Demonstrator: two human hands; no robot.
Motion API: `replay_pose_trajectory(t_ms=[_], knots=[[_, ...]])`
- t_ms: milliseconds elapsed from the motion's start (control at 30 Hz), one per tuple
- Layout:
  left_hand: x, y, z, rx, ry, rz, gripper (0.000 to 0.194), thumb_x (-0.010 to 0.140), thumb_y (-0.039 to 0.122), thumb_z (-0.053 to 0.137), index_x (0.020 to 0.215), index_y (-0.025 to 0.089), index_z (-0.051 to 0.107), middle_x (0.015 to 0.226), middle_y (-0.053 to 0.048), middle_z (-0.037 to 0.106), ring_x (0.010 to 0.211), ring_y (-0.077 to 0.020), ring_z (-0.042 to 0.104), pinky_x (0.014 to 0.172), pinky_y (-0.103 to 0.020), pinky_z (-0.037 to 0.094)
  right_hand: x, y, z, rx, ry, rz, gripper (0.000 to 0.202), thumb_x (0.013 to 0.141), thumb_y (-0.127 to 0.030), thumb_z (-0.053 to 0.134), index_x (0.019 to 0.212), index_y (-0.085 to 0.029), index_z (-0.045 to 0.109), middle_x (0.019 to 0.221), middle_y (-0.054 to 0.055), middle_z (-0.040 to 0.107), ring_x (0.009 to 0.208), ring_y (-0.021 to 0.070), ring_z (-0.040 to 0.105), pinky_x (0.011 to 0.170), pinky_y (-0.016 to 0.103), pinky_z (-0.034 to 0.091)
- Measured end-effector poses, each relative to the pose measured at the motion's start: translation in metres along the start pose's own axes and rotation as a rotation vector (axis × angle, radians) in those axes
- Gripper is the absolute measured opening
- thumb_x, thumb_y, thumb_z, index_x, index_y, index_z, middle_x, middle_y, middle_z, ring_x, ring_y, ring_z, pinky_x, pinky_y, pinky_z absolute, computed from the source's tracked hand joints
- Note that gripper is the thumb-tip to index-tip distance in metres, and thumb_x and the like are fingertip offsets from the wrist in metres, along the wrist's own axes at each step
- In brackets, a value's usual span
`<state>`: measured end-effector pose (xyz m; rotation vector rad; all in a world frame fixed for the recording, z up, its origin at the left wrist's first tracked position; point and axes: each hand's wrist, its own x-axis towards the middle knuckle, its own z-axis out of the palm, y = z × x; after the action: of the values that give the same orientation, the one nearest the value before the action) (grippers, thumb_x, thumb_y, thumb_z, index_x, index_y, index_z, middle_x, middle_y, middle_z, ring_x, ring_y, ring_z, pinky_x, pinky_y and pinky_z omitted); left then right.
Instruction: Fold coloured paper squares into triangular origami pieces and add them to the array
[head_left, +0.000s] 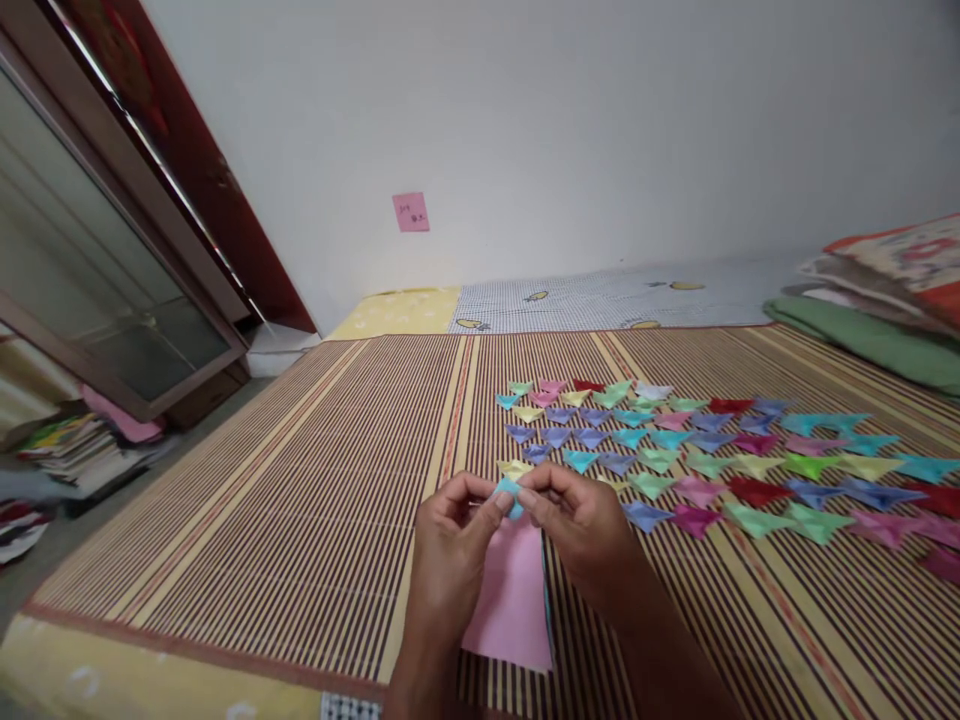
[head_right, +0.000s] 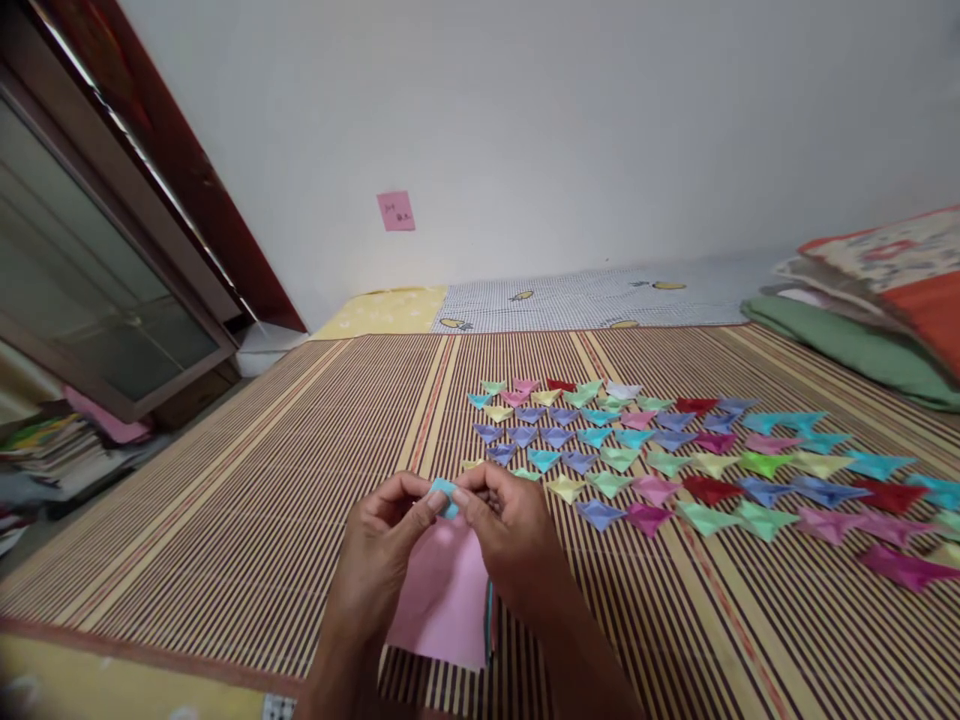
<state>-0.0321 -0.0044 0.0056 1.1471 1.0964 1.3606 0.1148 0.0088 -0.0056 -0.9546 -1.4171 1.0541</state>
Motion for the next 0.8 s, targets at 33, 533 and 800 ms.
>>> replay_pose_trajectory(t_ms=[33,533,800], knots=[[0.000,0.000,-0.002,0.014,-0.024,0.002,0.020,0.080,0.033,0.080,0.074,0.017,0.071,0.071,-0.001,0.066,0.070,-0.0148,0.060,0.067,-0.024,0.047,0.000,-0.001,-0.002,-0.032,-0.021,-0.006,0.018,0.092,-0.030,0.063,0.079,-0.018,0.067,0.068,-0.002,0.062,0.064,0.0144,0.055,0.059,0.026,0.043],[0.001,-0.003,-0.009,0.077,-0.181,0.002,0.027,0.087,0.037,0.075,0.074,0.018,0.060,0.071,0.003,0.053,0.069,-0.0128,0.048,0.063,-0.022,0.039,0.000,-0.001,-0.010,-0.117,-0.173,0.019,0.026,0.094,-0.034,0.058,0.073,-0.019,0.060,0.065,-0.004,0.050,0.064,0.0139,0.044,0.058,0.027,0.033],[0.005,-0.015,0.003,-0.319,0.123,-0.016,0.027,0.078,0.038,0.083,0.078,0.018,0.065,0.067,0.004,0.059,0.058,-0.0093,0.049,0.056,-0.020,0.039,0.001,0.003,0.007,0.132,-0.142,0.139,0.019,0.081,-0.034,0.075,0.081,-0.020,0.061,0.069,-0.005,0.054,0.064,0.0127,0.049,0.060,0.025,0.041]])
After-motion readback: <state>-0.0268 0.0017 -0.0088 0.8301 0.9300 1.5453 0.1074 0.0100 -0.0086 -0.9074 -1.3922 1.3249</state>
